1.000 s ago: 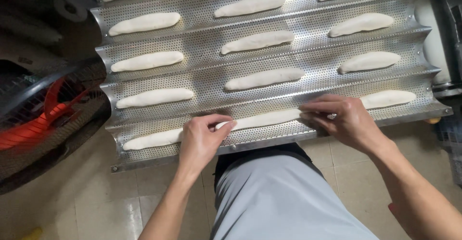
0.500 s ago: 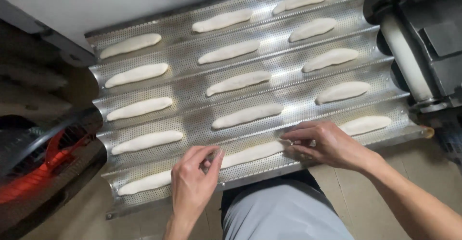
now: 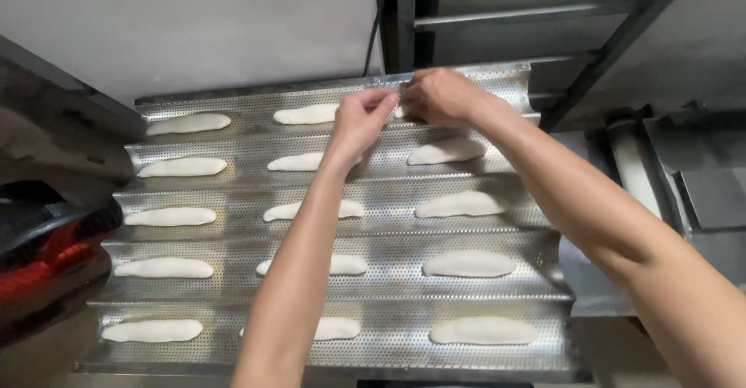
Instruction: Arranging shaped dough pieces onto baking trays in a bakery kitchen
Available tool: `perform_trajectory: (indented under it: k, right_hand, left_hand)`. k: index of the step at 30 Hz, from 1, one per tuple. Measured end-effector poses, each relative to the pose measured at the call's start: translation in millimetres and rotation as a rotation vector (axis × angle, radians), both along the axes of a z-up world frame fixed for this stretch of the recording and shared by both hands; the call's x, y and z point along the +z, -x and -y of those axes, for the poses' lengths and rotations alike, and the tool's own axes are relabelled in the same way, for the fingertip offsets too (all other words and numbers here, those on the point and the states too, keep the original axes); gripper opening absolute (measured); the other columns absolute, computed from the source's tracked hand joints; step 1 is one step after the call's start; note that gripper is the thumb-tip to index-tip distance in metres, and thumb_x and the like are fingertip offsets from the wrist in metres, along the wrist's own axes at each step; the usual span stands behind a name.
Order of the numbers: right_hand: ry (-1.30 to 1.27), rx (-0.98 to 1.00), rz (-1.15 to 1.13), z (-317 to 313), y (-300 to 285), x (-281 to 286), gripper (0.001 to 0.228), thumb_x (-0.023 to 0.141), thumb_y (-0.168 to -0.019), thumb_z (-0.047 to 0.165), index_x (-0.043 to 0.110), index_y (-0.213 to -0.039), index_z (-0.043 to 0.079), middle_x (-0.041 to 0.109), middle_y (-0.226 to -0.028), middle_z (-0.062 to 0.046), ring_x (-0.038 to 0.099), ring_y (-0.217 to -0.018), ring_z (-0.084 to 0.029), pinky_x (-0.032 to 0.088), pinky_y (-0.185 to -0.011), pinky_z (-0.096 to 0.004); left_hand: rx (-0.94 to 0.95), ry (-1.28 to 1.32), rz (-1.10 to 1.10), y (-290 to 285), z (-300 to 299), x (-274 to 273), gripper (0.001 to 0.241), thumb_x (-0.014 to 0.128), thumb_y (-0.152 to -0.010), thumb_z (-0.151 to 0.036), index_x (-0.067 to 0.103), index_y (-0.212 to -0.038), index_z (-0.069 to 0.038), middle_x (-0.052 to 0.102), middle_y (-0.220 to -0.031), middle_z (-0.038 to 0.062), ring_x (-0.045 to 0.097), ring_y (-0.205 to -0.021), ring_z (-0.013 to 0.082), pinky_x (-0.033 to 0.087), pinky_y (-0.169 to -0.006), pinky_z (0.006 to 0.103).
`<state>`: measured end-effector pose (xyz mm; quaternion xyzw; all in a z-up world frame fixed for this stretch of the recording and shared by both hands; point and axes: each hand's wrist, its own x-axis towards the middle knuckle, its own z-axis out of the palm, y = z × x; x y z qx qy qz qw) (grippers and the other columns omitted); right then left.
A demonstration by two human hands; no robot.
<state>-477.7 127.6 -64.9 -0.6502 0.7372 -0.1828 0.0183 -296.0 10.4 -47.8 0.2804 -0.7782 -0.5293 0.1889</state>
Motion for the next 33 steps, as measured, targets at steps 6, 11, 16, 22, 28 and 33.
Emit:
perform_trajectory:
  k: [6,11,16,22,28,33]
  right_hand:
    - [-0.118,0.037,0.236,-15.2,18.1,42.0,0.027,0.082,-0.077,0.033,0.076,-0.097,0.016,0.072,-0.093,-0.006,0.072,-0.097,-0.032,0.058,-0.084,-0.048]
    - [-0.158,-0.096,0.277,-60.4,23.9,66.1,0.026,0.082,-0.084,0.024,0.080,-0.106,0.011,0.075,-0.096,-0.012,0.074,-0.094,-0.033,0.058,-0.082,-0.045]
    - [-0.050,-0.180,0.510,-70.7,25.3,59.5,0.036,0.086,-0.081,0.020,0.079,-0.113,0.006,0.075,-0.096,-0.015,0.072,-0.087,-0.028,0.058,-0.074,-0.039]
    - [0.133,-0.206,1.053,-95.1,38.0,38.2,0.046,0.075,-0.089,0.006,0.064,-0.132,-0.004,0.069,-0.123,-0.022,0.069,-0.090,-0.020,0.059,-0.073,-0.027]
    - [0.023,-0.407,0.505,-120.5,39.8,53.5,0.029,0.085,-0.085,0.024,0.081,-0.112,0.012,0.078,-0.106,-0.017,0.072,-0.103,-0.040,0.056,-0.084,-0.046]
    - [0.034,-0.371,0.375,-126.6,52.6,40.5,0.026,0.084,-0.085,0.011,0.081,-0.110,0.006,0.076,-0.100,-0.021,0.073,-0.083,-0.033,0.059,-0.068,-0.035]
  left_hand:
    - [-0.063,-0.234,0.261,63.1,-20.4,26.6,0.061,0.054,-0.093,-0.064,0.074,-0.120,-0.013,0.069,-0.124,0.010,0.070,-0.116,0.0302,0.059,-0.094,0.0427]
    - [-0.203,-0.339,0.216,69.4,-17.0,22.1,0.065,0.082,-0.084,-0.046,0.072,-0.119,0.008,0.068,-0.123,0.029,0.073,-0.107,0.0360,0.065,-0.087,0.0311]
    - [-0.138,-0.062,0.133,80.7,-7.6,-9.2,0.040,0.093,-0.068,-0.037,0.083,-0.100,-0.015,0.080,-0.100,0.011,0.074,-0.102,0.0278,0.055,-0.091,0.0370]
    - [-0.235,-0.686,-0.105,85.5,-12.4,3.2,0.043,0.086,-0.083,-0.019,0.073,-0.119,0.002,0.074,-0.113,0.021,0.074,-0.096,0.0244,0.067,-0.086,0.0327]
    - [-0.151,-0.579,0.043,77.5,-3.7,-4.5,0.033,0.081,-0.081,-0.005,0.074,-0.112,0.006,0.074,-0.104,0.028,0.077,-0.085,0.0291,0.067,-0.081,0.0302]
    - [-0.042,-0.110,0.283,64.1,-7.2,14.3,0.026,0.089,-0.066,-0.027,0.081,-0.085,-0.012,0.071,-0.055,0.005,0.071,-0.048,0.0117,0.061,-0.059,0.0212]
